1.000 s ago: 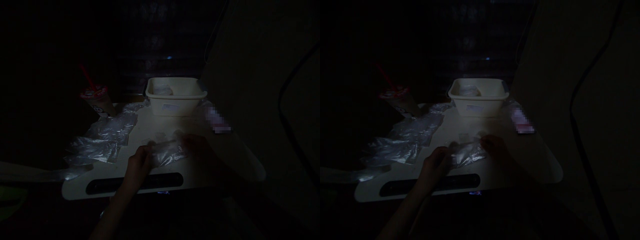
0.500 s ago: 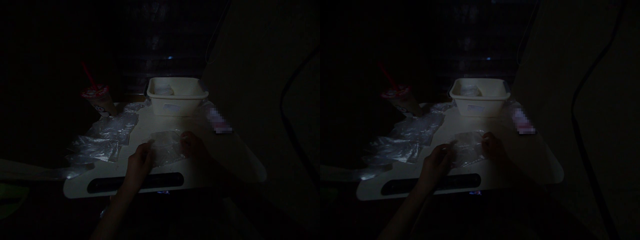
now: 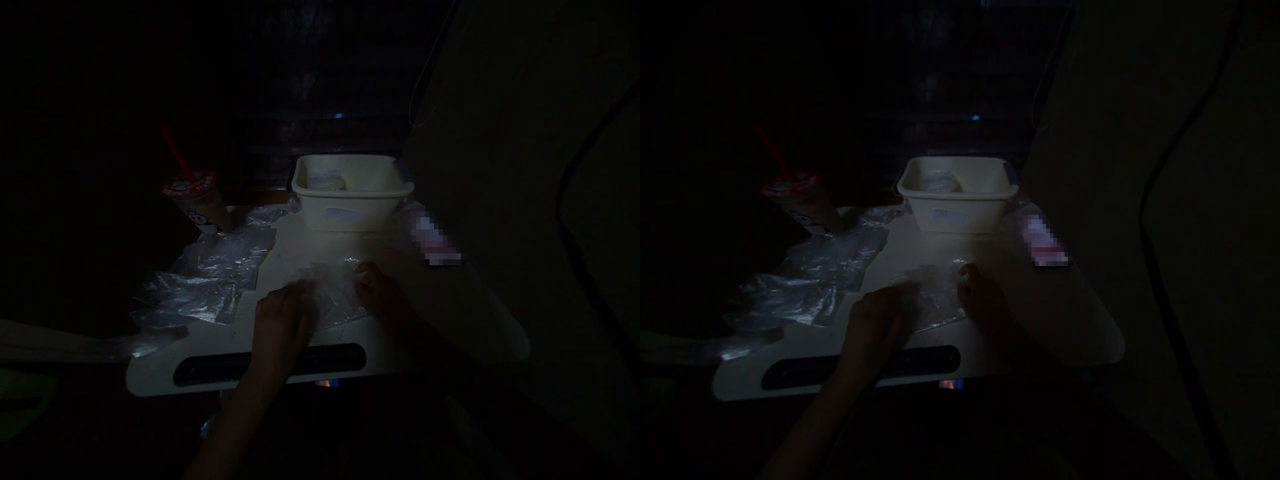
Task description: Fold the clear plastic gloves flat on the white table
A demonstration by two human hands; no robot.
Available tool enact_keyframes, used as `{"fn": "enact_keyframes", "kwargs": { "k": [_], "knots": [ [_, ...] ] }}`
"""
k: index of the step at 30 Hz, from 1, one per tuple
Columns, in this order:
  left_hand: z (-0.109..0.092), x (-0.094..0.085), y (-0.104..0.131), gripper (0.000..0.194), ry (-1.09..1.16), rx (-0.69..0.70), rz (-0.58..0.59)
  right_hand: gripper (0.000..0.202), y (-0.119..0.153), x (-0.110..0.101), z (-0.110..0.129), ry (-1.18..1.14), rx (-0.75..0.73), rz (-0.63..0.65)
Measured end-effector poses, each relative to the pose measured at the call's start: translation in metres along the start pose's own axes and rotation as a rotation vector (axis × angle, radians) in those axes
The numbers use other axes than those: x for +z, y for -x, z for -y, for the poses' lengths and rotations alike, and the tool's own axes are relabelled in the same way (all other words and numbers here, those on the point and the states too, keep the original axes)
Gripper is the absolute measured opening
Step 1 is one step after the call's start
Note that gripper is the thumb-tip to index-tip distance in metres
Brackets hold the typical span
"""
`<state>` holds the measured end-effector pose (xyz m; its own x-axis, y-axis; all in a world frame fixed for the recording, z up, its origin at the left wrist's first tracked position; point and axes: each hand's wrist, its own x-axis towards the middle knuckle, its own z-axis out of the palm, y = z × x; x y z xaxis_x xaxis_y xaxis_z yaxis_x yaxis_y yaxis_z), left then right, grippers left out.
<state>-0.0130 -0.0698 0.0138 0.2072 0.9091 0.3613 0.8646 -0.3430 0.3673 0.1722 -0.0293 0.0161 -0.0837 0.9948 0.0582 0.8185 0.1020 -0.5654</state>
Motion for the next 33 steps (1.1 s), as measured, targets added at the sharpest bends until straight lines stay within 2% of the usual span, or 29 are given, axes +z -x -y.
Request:
{"fn": "enact_keyframes", "kwargs": {
  "k": [3, 8, 16, 20, 22, 24, 26, 28, 30, 33],
  "knots": [
    [-0.014, 0.004, -0.005, 0.036, -0.049, 0.130, 0.085, 0.019, 0.000, 0.001, 0.000, 0.009, -0.012, -0.001],
    [-0.033, 0.017, -0.003, 0.045, -0.161, 0.203, 0.187, 0.019, 0.000, 0.002, -0.001, 0.039, -0.032, -0.031],
    [-0.030, 0.024, 0.006, 0.049, -0.255, 0.184, 0.210, 0.023, -0.002, 0.005, 0.000, 0.048, -0.036, -0.042],
    [-0.029, 0.025, 0.009, 0.051, -0.280, 0.140, 0.194, 0.023, -0.003, 0.002, -0.006, -0.068, -0.019, -0.062],
    [-0.029, 0.027, 0.010, 0.051, -0.290, 0.133, 0.181, 0.024, -0.002, -0.002, -0.008, -0.100, -0.016, -0.111],
    [-0.029, 0.027, 0.010, 0.052, -0.302, 0.131, 0.185, 0.026, 0.002, -0.005, -0.006, -0.057, -0.090, -0.196],
    [-0.030, 0.028, 0.009, 0.054, -0.307, 0.125, 0.198, 0.029, 0.008, -0.006, 0.002, 0.030, -0.256, -0.225],
    [-0.030, 0.027, 0.009, 0.055, -0.304, 0.120, 0.213, 0.034, 0.015, -0.003, 0.012, 0.115, -0.461, -0.142],
    [-0.030, 0.026, 0.009, 0.052, -0.296, 0.118, 0.223, 0.040, 0.019, 0.004, 0.020, 0.203, -0.599, -0.038],
    [-0.029, 0.026, 0.010, 0.050, -0.273, 0.113, 0.216, 0.050, 0.021, 0.013, 0.019, 0.327, -0.621, 0.034]
  ]
}}
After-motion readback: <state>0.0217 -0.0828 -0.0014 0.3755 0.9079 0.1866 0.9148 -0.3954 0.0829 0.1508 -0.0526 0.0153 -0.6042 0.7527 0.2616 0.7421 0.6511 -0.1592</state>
